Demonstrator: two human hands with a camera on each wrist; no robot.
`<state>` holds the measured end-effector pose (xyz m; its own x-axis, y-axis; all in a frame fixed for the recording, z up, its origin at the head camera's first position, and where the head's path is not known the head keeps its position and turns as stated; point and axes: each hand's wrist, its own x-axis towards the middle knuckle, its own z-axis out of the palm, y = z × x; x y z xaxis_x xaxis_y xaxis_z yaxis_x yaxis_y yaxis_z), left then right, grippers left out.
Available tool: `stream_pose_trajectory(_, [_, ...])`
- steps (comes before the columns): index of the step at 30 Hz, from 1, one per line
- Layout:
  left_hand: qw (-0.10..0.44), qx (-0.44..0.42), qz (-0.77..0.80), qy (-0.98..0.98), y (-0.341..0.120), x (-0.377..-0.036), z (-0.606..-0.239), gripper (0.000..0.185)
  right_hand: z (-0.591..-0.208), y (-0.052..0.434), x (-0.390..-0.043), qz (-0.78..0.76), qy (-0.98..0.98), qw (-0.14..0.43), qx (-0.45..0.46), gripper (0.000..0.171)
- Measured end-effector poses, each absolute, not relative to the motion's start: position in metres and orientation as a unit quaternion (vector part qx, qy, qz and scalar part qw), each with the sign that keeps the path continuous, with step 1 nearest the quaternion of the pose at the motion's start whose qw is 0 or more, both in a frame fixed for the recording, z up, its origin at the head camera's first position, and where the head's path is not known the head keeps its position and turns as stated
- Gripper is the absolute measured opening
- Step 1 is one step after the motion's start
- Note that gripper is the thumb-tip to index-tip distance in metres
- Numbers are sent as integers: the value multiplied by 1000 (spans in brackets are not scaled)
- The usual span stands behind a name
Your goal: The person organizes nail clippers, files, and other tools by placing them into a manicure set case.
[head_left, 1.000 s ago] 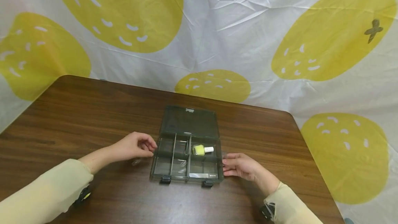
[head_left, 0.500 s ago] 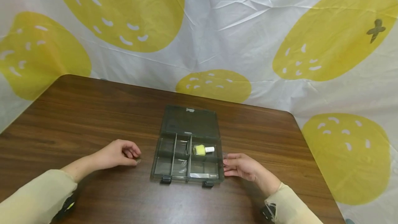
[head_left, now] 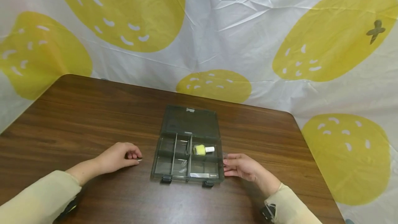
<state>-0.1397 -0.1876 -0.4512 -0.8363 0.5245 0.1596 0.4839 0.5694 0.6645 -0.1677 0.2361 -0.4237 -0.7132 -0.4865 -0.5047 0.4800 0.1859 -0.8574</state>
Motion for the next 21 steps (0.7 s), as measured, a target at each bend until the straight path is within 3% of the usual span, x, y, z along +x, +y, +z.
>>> stream_pose_trajectory(16, [-21,295,313,902,-186,-143,-447,7,-425,237,-168,-645,662,382,-5,14])
stream_pose_trajectory(21, [-13,297,312,903,-186,-147,-443,9,-425,238,-169,-644,661,384,-7,15])
